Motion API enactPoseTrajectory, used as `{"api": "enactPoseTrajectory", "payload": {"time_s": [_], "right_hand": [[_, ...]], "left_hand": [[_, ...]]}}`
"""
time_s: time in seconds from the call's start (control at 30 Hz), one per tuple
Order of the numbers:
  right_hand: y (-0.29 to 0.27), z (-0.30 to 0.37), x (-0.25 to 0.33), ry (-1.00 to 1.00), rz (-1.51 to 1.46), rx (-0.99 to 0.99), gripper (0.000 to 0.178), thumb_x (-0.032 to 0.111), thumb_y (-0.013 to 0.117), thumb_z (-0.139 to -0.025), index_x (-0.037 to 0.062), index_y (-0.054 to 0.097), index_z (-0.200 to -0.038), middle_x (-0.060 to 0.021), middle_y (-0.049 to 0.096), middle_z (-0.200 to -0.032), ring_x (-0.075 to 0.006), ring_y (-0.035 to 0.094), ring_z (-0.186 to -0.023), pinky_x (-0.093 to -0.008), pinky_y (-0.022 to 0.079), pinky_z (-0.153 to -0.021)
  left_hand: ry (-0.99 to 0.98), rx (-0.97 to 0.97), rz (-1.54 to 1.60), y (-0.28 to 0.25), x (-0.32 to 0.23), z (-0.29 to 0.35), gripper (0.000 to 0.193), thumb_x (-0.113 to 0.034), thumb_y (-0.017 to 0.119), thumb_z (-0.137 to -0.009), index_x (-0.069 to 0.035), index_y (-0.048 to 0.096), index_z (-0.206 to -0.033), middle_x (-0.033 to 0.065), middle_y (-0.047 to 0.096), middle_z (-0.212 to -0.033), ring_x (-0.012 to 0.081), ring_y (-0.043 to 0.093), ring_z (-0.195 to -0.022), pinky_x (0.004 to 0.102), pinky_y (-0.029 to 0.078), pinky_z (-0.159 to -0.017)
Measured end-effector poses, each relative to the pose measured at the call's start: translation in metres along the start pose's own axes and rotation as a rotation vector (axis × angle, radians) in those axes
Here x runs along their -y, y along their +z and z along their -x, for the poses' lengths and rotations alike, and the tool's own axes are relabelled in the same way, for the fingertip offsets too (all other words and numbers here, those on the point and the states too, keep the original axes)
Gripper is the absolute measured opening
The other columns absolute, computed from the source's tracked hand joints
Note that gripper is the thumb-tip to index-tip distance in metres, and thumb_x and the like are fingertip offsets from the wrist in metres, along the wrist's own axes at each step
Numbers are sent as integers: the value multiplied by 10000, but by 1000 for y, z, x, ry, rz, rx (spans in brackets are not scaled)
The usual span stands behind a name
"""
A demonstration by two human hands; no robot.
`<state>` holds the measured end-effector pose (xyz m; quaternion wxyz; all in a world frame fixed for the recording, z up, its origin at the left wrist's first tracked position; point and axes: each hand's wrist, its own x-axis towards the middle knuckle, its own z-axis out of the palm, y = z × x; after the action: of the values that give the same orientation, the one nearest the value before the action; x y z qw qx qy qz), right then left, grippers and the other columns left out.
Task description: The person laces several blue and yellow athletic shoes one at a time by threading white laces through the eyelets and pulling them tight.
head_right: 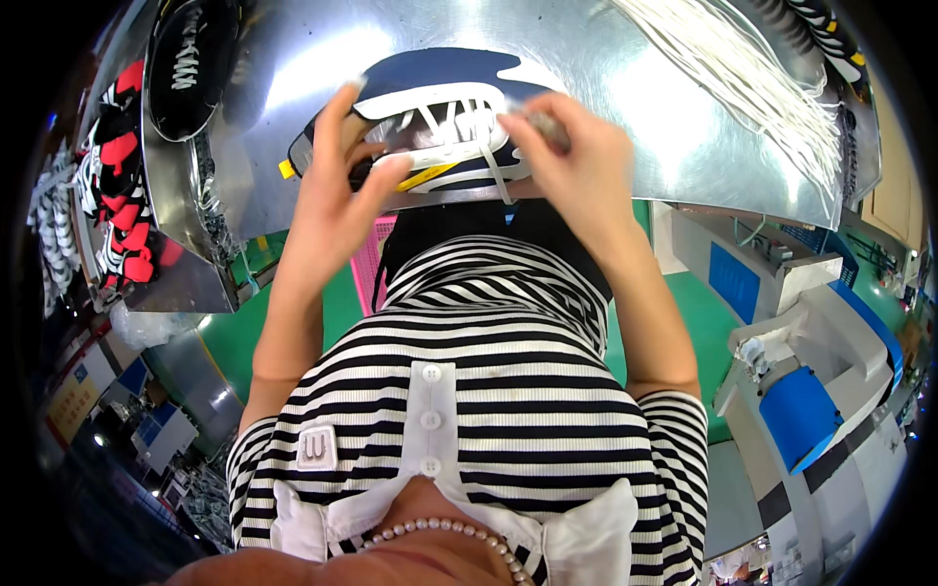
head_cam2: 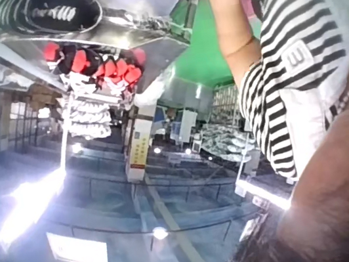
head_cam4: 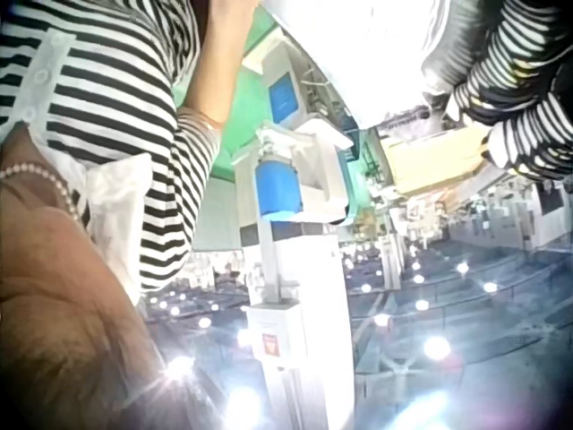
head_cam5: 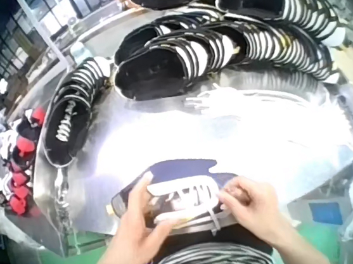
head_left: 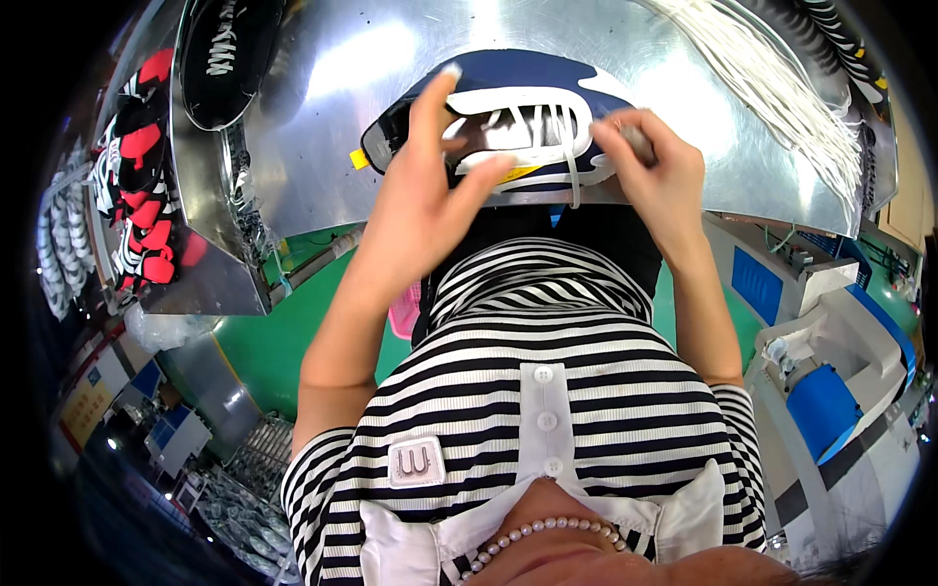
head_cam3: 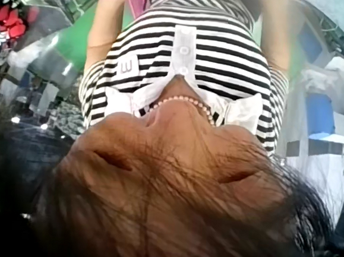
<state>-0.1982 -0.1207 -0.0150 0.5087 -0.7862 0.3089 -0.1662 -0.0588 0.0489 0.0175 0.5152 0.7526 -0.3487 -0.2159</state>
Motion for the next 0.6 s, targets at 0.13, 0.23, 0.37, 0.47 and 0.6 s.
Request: {"api": "enactPoseTrajectory", "payload": {"time_s": [0.13, 0.23, 0.37, 0.47, 0.6], "right_hand": [[15, 23, -3, -135, 315, 85, 200, 285, 751, -803, 105, 673, -843, -37, 612, -568, -208, 627, -509, -324, 451, -480], [17, 18, 6, -179, 292, 11, 121, 160, 719, -774, 111, 648, -859, -54, 617, -618, -251, 615, -558, -363, 459, -517], [-12, 41, 23, -539, 303, 172, 177, 106, 764, -764, 70, 675, -912, -76, 649, -695, -210, 614, -526, -306, 478, -506], [-17, 64, 9, -477, 264, 502, 191, 145, 777, -776, 59, 715, -935, -90, 705, -788, -176, 655, -600, -291, 490, -552], [-11, 29, -4, -65, -133, 92, 214, 239, 721, -870, 43, 728, -954, -54, 662, -700, -101, 564, -577, -267, 429, -542]], "left_hand": [[250, 148, -576, 1, -16, 18, 475, -198, 796, -783, -6, 590, -1167, 174, 635, -1110, 342, 626, -1016, 378, 499, -874], [260, 42, -649, 18, 0, -2, 283, -119, 758, -793, -39, 633, -1034, 108, 647, -939, 318, 636, -835, 377, 503, -733], [300, -26, -594, 18, 9, -18, 185, -62, 713, -824, -37, 659, -999, 101, 644, -899, 296, 637, -776, 356, 499, -683], [365, -84, -515, 15, 14, -27, 165, -32, 695, -829, -21, 666, -991, 113, 635, -865, 283, 623, -747, 344, 483, -667], [436, -58, -457, 18, -2, -22, 165, -22, 706, -819, -9, 659, -976, 125, 627, -827, 284, 619, -727, 350, 480, -652]]}}
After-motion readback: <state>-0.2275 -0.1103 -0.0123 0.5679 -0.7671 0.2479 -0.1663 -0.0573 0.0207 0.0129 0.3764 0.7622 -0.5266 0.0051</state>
